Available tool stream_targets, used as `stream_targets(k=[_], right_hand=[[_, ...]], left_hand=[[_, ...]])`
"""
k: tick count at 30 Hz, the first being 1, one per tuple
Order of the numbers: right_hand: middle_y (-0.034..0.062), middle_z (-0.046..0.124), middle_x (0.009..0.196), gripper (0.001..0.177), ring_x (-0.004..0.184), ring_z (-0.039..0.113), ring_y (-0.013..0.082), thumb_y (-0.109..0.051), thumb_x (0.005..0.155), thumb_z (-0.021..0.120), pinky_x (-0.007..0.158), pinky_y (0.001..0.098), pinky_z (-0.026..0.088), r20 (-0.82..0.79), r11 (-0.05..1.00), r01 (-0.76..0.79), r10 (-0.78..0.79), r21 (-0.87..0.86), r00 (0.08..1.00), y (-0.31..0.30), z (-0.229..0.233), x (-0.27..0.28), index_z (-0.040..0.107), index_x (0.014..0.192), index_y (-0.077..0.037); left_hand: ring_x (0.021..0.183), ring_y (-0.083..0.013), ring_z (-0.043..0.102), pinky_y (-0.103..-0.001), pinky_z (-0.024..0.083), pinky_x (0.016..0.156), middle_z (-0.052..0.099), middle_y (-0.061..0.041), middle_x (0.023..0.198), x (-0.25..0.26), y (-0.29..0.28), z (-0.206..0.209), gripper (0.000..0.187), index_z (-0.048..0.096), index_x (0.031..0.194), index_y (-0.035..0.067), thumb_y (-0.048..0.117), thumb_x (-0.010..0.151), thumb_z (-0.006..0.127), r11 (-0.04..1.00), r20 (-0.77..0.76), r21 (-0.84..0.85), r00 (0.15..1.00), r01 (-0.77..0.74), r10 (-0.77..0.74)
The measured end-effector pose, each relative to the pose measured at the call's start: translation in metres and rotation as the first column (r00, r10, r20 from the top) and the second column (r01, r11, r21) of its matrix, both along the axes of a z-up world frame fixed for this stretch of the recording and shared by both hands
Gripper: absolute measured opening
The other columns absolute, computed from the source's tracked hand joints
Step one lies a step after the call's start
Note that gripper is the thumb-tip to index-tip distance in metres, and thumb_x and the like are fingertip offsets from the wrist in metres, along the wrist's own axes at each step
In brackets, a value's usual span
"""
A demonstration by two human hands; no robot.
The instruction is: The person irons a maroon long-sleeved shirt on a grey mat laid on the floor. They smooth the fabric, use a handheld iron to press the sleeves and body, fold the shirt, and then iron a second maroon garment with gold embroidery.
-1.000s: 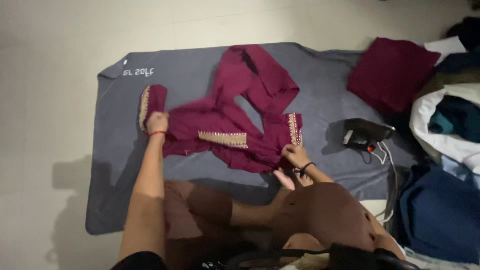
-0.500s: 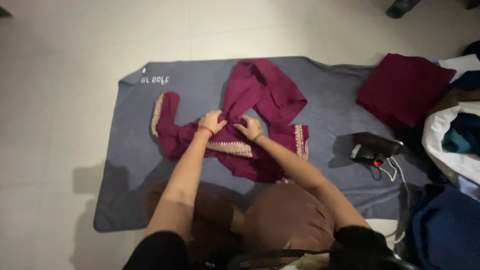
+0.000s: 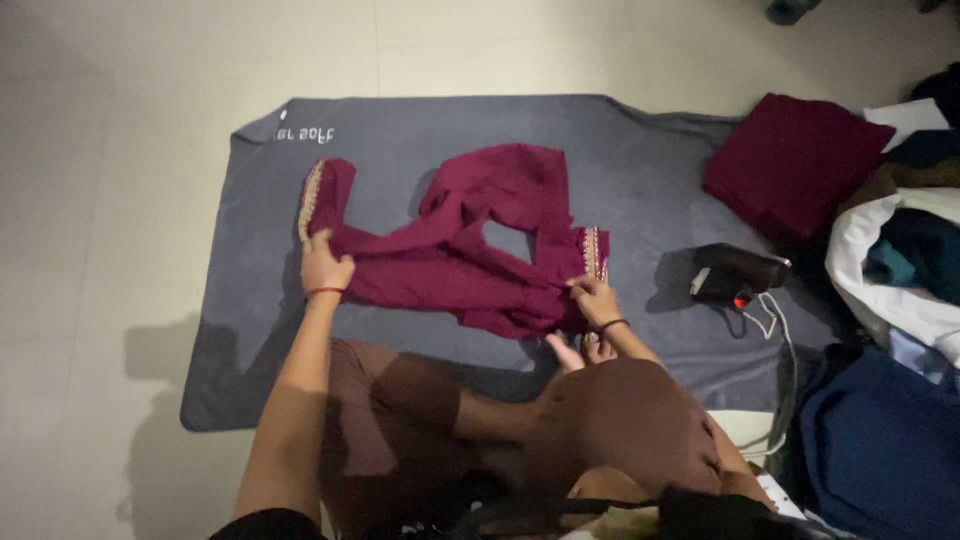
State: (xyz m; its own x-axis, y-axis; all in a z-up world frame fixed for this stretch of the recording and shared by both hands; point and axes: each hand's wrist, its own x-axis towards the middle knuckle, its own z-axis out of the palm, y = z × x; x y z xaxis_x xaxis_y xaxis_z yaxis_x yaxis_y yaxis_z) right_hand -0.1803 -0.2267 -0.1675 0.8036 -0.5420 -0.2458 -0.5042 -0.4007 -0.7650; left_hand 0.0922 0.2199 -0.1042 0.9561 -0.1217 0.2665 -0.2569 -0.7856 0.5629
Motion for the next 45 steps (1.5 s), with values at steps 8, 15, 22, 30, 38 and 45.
stream_targets(k=[8,15,22,30,38,45], right_hand=[[0.0202,0.068,0.131,0.054,0.124,0.064,0.0359,-0.045,0.094,0.072,0.107,0.0442,0.048,0.304,0.917,-0.266,0.356,-0.298,0.884,0.058,0.075,0.106,0.065,0.131,-0.007],[0.0123,0.074,0.095,0.026,0.094,0.069,0.0352,-0.024,0.102,0.055,0.085,0.0505,0.053,0.213,0.710,-0.265,0.507,-0.653,0.835,0.037,0.028,0.182,0.076,0.094,-0.010],[0.0086,0.069,0.110,0.018,0.100,0.063,0.0175,-0.003,0.103,0.062,0.091,0.0325,0.051,0.841,0.950,0.292,-0.245,0.110,0.483,-0.132,0.077,0.098,0.068,0.119,0.002],[0.0147,0.072,0.100,0.023,0.090,0.067,0.0264,-0.003,0.087,0.055,0.083,0.0436,0.055,-0.018,0.757,-0.653,0.653,-0.010,0.757,-0.053,0.047,0.000,0.069,0.106,-0.003],[0.0106,0.066,0.135,0.059,0.115,0.065,0.0265,-0.003,0.073,0.058,0.100,0.0408,0.052,-0.354,0.389,-0.920,0.856,-0.039,0.377,-0.087,0.124,0.097,0.069,0.131,-0.012],[0.0168,0.053,0.098,0.028,0.094,0.049,0.0282,-0.015,0.116,0.066,0.087,0.0418,0.044,0.783,0.990,-0.132,0.043,0.051,0.621,-0.245,0.213,0.318,0.054,0.117,0.011]], left_hand=[[0.115,-0.0390,0.064,-0.049,0.047,0.099,0.069,-0.020,0.122,-0.011,-0.118,0.037,0.056,0.066,0.125,0.005,0.033,0.077,0.077,0.852,0.151,0.233,0.849,0.468,-0.507],[0.103,-0.0385,0.069,-0.049,0.054,0.090,0.074,-0.015,0.109,0.052,-0.121,0.012,0.034,0.078,0.111,0.015,0.021,0.080,0.066,0.944,-0.114,0.014,0.939,0.329,-0.325],[0.109,-0.0325,0.068,-0.043,0.051,0.094,0.069,-0.021,0.118,0.126,-0.016,0.039,0.038,0.067,0.121,-0.005,0.028,0.102,0.069,0.500,-0.025,-0.865,0.999,-0.041,0.038],[0.082,-0.0282,0.067,-0.045,0.053,0.079,0.073,-0.015,0.093,0.004,-0.015,-0.025,0.024,0.073,0.091,0.008,0.027,0.090,0.059,0.095,-0.694,0.393,0.362,0.915,-0.622],[0.094,-0.0315,0.061,-0.050,0.053,0.088,0.064,-0.022,0.110,0.134,-0.062,0.154,0.058,0.061,0.109,0.000,0.053,0.089,0.075,0.580,-0.706,0.341,0.609,0.740,-0.361],[0.117,-0.0366,0.051,-0.049,0.044,0.101,0.054,-0.023,0.131,0.210,-0.158,0.198,0.063,0.054,0.129,0.004,0.049,0.091,0.079,0.920,0.165,-0.105,0.919,0.378,-0.358]])
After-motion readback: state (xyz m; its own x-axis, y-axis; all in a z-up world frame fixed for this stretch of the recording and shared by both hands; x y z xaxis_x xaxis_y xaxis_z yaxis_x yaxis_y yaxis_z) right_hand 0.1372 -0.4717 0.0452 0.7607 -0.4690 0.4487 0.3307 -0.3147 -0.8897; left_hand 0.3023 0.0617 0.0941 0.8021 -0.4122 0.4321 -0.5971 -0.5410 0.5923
